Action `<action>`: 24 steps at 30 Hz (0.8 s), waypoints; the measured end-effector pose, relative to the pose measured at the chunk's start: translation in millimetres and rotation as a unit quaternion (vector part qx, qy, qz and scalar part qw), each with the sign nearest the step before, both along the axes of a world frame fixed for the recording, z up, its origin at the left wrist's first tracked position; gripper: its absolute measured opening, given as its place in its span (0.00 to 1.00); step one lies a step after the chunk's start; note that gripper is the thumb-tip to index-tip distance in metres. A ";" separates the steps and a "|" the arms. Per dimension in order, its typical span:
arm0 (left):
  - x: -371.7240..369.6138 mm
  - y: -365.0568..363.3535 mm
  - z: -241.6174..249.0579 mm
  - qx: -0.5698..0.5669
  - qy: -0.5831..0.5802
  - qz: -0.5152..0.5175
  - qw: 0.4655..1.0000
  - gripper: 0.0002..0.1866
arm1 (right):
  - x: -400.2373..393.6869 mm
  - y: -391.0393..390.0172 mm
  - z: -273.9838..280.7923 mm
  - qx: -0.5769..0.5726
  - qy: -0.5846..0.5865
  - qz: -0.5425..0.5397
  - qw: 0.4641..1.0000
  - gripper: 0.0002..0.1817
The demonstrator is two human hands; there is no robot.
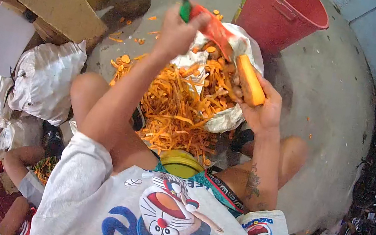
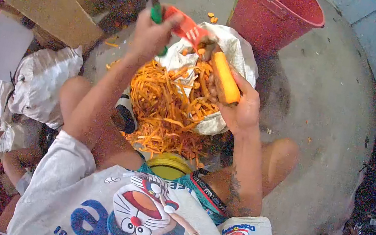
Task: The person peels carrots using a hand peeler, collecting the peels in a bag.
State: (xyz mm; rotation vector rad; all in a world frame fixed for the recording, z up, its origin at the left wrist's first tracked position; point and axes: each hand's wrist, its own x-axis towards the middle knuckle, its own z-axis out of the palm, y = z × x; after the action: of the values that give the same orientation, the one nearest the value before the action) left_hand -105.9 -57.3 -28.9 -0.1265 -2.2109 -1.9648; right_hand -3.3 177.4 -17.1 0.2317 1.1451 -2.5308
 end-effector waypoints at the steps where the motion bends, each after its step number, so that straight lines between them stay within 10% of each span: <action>1: 18.6 19.1 4.7 0.080 0.029 -0.065 0.994 0.09 | -0.7 0.8 -0.5 0.003 -0.003 -0.004 1.000 0.28; 6: 22.0 22.5 -8.7 -0.060 0.119 -0.081 0.988 0.08 | 8.0 0.6 -0.4 0.009 0.006 -0.013 1.000 0.26; 10: -6.9 -4.0 -4.1 0.073 0.015 0.014 0.997 0.06 | 2.3 0.4 -2.6 -0.003 0.005 -0.012 1.000 0.27; 15: 40.9 39.1 4.0 0.008 0.109 -0.109 0.988 0.08 | 0.6 -11.7 14.7 0.043 -0.069 -0.101 0.992 0.27; 19: 2.2 3.0 7.3 0.070 0.056 -0.011 0.996 0.08 | -1.7 20.9 -19.2 -0.089 0.071 0.101 0.988 0.25; 24: 50.2 41.6 6.7 0.004 0.147 -0.096 0.985 0.09 | -1.5 10.4 -8.8 0.002 -0.025 -0.038 0.999 0.25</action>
State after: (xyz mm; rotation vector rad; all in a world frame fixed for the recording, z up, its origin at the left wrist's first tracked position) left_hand -55.7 -15.7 -22.2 -0.6070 -2.0637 -1.9009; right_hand -4.8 187.8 -25.9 0.3440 1.1431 -2.5724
